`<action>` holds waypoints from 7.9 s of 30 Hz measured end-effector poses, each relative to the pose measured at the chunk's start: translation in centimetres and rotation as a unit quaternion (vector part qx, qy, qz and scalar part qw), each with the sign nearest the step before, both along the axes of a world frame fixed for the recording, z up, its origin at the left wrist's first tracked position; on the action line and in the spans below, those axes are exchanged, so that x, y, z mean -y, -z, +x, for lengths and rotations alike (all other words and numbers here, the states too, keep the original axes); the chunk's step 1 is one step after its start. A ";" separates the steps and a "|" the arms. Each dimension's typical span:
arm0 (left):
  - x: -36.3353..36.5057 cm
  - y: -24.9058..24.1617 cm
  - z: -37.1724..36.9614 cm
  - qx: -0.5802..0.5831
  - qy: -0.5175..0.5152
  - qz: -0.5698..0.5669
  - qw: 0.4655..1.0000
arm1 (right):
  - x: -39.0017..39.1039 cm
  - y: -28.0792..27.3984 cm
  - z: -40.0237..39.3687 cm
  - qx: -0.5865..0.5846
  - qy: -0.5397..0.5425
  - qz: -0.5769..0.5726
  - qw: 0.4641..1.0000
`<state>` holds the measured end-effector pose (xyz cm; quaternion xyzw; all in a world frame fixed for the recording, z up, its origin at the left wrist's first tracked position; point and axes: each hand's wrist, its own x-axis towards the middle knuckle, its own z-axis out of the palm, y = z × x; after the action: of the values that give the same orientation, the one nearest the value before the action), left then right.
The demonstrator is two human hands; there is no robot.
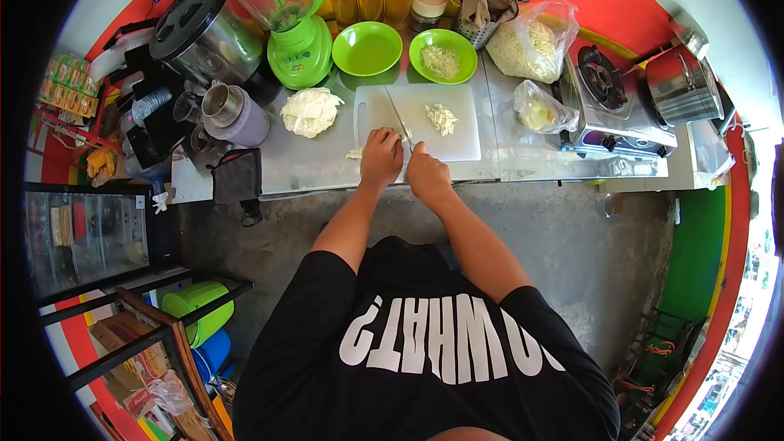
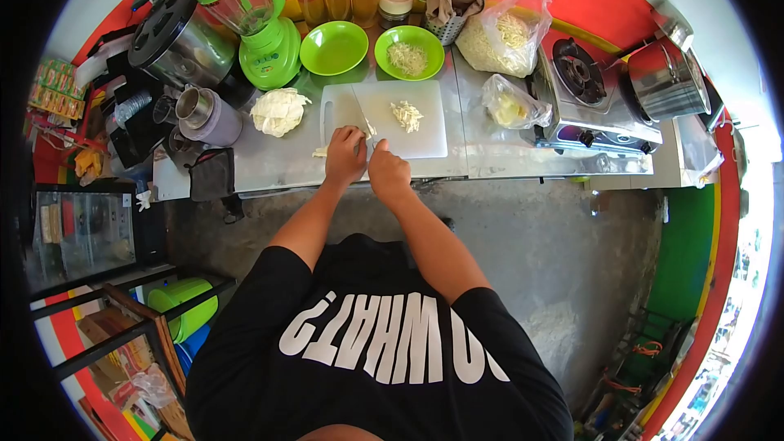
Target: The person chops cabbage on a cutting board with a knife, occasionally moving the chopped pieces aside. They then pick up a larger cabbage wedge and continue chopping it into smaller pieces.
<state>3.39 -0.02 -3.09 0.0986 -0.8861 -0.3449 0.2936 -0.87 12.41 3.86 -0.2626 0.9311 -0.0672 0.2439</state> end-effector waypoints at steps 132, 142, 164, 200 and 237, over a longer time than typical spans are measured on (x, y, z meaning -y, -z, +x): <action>1.7 -0.4 0.2 0.021 -0.006 -0.143 0.990 | -3.8 2.4 1.9 0.007 0.155 -0.179 0.972; 2.0 -0.6 0.8 0.069 -0.003 -0.107 0.992 | -4.7 2.1 2.0 0.025 0.185 -0.279 0.942; 1.9 -0.1 0.6 0.095 -0.154 -0.119 0.976 | -6.2 4.8 1.4 0.072 0.219 -0.328 0.916; 2.1 -0.8 0.8 0.072 0.030 -0.140 0.987 | -0.9 0.2 2.7 0.047 0.132 -0.130 0.982; 2.1 -0.4 0.7 0.027 0.014 -0.110 0.993 | -0.6 0.4 3.4 0.061 0.130 -0.112 0.983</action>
<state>4.12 -2.16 -2.65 0.0619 -0.9276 -0.2464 0.2739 2.52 13.00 3.46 -0.1600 0.9275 -0.2179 0.2583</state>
